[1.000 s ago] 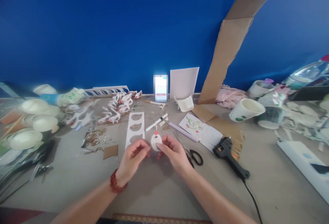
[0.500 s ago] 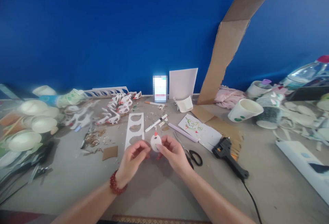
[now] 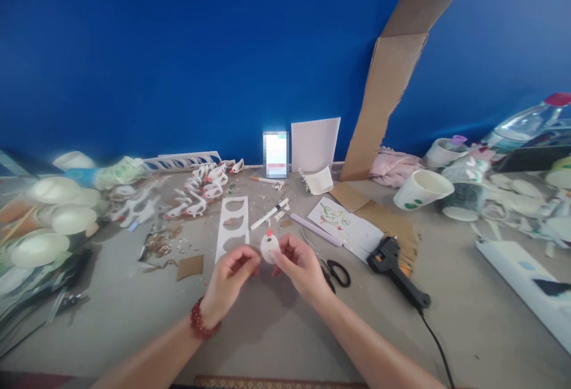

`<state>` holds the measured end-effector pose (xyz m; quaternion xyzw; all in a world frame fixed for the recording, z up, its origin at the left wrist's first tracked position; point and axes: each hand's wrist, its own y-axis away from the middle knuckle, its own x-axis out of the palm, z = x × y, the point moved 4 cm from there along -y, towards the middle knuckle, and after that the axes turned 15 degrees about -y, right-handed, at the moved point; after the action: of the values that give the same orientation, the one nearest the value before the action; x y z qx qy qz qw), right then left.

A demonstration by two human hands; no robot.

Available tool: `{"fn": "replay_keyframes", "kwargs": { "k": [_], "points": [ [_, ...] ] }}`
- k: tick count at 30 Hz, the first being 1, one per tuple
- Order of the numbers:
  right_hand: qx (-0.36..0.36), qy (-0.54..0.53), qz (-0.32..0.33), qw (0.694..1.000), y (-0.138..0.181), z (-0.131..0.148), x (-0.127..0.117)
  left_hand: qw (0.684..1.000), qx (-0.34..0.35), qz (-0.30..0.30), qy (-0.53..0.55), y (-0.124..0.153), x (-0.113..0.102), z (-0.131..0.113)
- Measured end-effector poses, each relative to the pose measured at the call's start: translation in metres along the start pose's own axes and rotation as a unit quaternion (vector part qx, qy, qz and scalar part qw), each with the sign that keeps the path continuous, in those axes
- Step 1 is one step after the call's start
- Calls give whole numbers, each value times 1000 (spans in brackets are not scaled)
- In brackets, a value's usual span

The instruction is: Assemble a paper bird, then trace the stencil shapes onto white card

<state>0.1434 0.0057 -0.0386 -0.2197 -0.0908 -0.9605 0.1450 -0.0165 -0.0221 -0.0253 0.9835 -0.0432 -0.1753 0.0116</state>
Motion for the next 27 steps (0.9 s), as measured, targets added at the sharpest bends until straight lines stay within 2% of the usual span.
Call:
{"fn": "replay_keyframes", "kwargs": {
  "k": [27],
  "points": [
    [-21, 37, 3, 999, -1, 0, -2, 999, -3, 10, 40, -1, 3, 6]
  ]
}}
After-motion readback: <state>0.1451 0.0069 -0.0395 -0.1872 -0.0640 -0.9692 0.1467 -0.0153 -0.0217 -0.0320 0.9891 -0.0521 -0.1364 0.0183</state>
